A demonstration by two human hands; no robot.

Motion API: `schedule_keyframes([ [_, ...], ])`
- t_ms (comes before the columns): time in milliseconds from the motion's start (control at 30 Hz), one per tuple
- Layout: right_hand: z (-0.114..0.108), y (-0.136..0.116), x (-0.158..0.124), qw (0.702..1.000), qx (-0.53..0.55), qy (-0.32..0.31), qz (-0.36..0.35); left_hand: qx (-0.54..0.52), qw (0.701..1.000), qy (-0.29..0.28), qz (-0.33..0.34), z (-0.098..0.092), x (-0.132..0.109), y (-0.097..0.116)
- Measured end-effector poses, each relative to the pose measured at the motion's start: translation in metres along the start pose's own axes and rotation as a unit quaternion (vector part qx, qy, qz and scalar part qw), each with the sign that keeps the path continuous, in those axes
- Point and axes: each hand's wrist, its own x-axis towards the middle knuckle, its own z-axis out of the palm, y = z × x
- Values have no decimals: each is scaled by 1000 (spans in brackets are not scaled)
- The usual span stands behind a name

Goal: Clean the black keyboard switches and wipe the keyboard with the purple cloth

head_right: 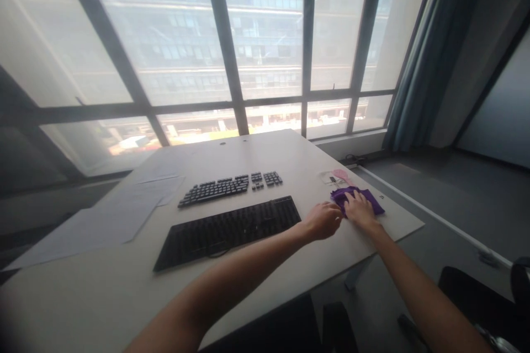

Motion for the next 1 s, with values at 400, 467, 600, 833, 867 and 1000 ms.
schedule_keyframes([
  [400, 3, -66, 22, 984, 118, 97, -90, 16, 991, 132, -34, -82, -83, -67],
  [467, 4, -96, 20, 980, 147, 78, -106, 10, 982, 169, -79, -104, -120, -90],
  [600, 8, -145, 5, 974, 193, 32, -114, 4, 953, 218, -211, -146, -220, -131],
  [833, 8, -176, -12, 965, 253, -50, -38, 2, 872, 244, -425, -165, -388, -158],
  [867, 7, -179, -12, 966, 251, -56, -32, -4, 863, 244, -441, -162, -402, -158],
  [1000, 5, -196, -14, 968, 235, -77, -30, -34, 843, 243, -479, -147, -429, -151],
])
